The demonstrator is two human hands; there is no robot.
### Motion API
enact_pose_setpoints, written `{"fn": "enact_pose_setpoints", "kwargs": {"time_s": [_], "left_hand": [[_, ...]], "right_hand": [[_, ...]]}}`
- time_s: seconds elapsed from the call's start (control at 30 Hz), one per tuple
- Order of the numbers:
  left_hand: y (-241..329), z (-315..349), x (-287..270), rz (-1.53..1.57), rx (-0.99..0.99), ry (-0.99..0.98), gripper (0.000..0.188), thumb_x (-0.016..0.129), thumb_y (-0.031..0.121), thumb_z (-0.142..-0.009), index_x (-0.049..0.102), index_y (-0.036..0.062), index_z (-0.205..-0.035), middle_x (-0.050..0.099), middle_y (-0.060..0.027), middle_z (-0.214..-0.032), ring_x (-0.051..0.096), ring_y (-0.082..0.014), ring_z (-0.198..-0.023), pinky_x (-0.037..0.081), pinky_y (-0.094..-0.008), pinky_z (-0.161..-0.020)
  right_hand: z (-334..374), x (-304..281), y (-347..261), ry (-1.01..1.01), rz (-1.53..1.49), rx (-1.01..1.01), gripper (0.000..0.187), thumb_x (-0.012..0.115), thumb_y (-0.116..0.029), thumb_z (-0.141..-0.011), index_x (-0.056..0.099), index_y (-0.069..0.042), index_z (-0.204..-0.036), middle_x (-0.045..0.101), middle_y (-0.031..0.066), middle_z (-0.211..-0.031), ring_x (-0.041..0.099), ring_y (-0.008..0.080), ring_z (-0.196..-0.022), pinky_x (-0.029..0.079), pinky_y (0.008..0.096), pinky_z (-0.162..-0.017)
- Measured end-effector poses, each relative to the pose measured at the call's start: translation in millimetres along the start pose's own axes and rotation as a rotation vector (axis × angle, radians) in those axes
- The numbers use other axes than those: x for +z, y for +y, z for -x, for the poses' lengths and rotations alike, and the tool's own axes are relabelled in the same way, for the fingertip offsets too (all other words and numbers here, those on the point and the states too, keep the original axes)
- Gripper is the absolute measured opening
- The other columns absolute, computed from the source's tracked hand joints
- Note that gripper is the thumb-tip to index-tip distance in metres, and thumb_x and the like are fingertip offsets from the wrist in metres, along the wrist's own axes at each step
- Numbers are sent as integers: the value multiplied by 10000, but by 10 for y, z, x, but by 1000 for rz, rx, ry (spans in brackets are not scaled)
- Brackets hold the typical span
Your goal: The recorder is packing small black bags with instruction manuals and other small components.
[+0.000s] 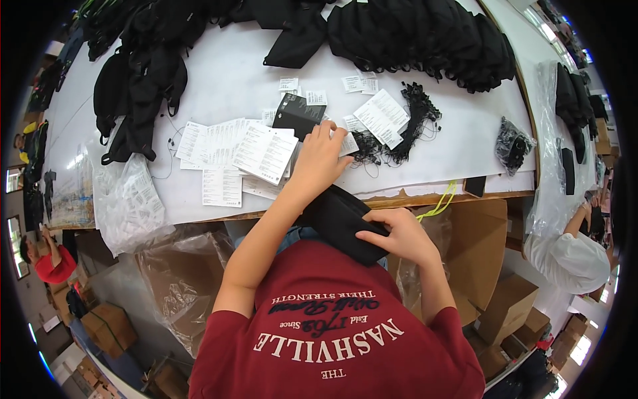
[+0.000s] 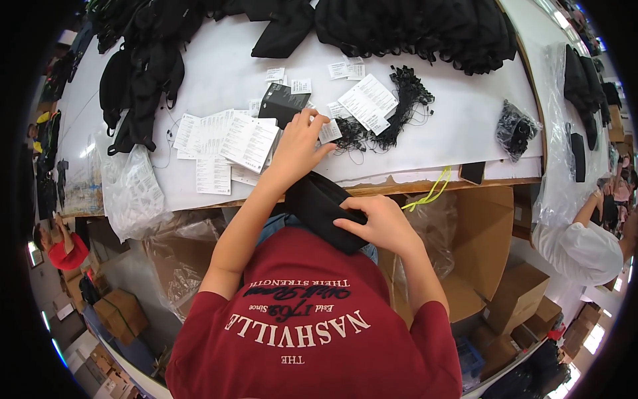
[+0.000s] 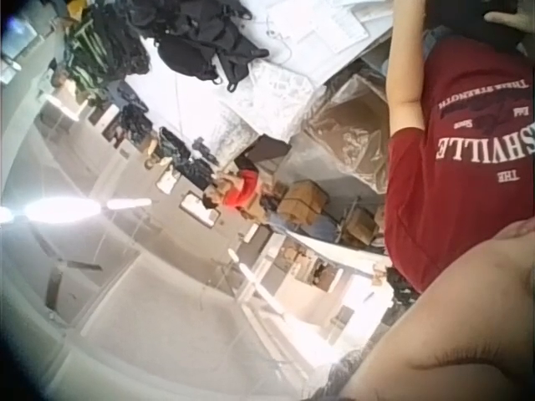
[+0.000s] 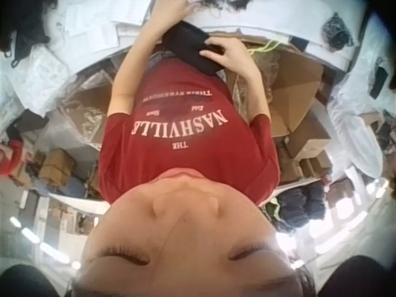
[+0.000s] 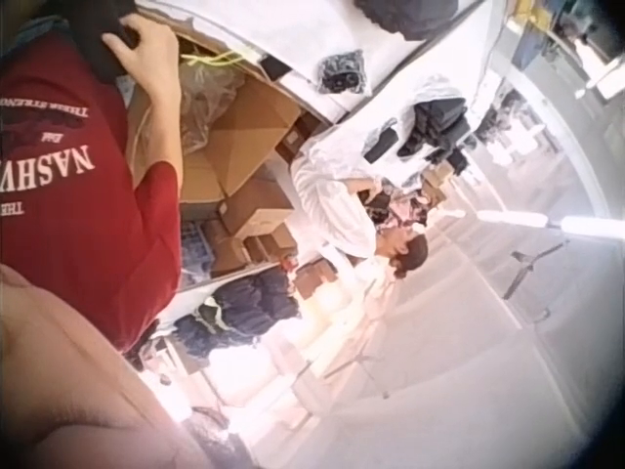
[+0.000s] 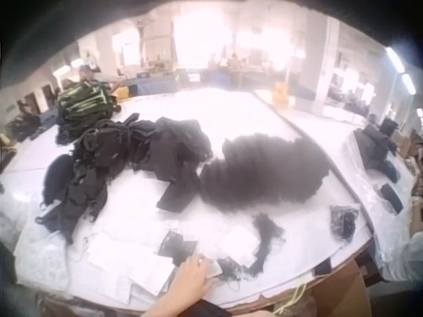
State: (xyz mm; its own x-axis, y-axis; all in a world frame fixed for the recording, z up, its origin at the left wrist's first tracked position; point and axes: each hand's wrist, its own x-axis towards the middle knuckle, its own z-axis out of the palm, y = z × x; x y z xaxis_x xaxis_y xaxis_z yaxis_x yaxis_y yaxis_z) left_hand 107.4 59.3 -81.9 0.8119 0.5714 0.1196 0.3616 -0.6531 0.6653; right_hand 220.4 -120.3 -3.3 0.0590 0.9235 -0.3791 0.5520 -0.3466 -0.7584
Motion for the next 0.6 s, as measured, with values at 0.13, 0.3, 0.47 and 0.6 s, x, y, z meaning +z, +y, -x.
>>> {"fn": "enact_pose_setpoints", "kwargs": {"time_s": [0.13,0.3,0.47,0.6], "left_hand": [[-40,-45,41,-183,20,75,199,682,161,-787,614,58,-943,604,-99,-1000,537,-280,-890,407,-367,-778],[120,15,-285,3,6,210,124,665,152,-802,633,41,-846,603,-100,-792,556,-252,-791,409,-354,-760],[447,282,-712,322,72,17,153,673,206,-827,665,71,-900,611,-72,-973,527,-264,-998,386,-367,-885],[396,421,-781,165,59,141,365,735,260,-770,618,110,-1081,464,-94,-1265,398,-304,-1214,316,-416,-1006]], "right_hand": [[-5,39,68,98,9,-153,251,695,-290,-791,683,-70,-913,674,96,-808,636,288,-716,498,347,-657],[28,-27,6,150,88,-167,214,703,-269,-784,692,-89,-900,675,69,-814,635,275,-716,496,333,-628],[-9,-94,-47,304,157,-260,152,706,-221,-774,705,-115,-883,650,16,-802,625,237,-653,480,314,-578],[-117,-149,-157,419,245,-379,148,720,-198,-753,712,-123,-880,635,-10,-802,594,201,-585,451,301,-528]]}}
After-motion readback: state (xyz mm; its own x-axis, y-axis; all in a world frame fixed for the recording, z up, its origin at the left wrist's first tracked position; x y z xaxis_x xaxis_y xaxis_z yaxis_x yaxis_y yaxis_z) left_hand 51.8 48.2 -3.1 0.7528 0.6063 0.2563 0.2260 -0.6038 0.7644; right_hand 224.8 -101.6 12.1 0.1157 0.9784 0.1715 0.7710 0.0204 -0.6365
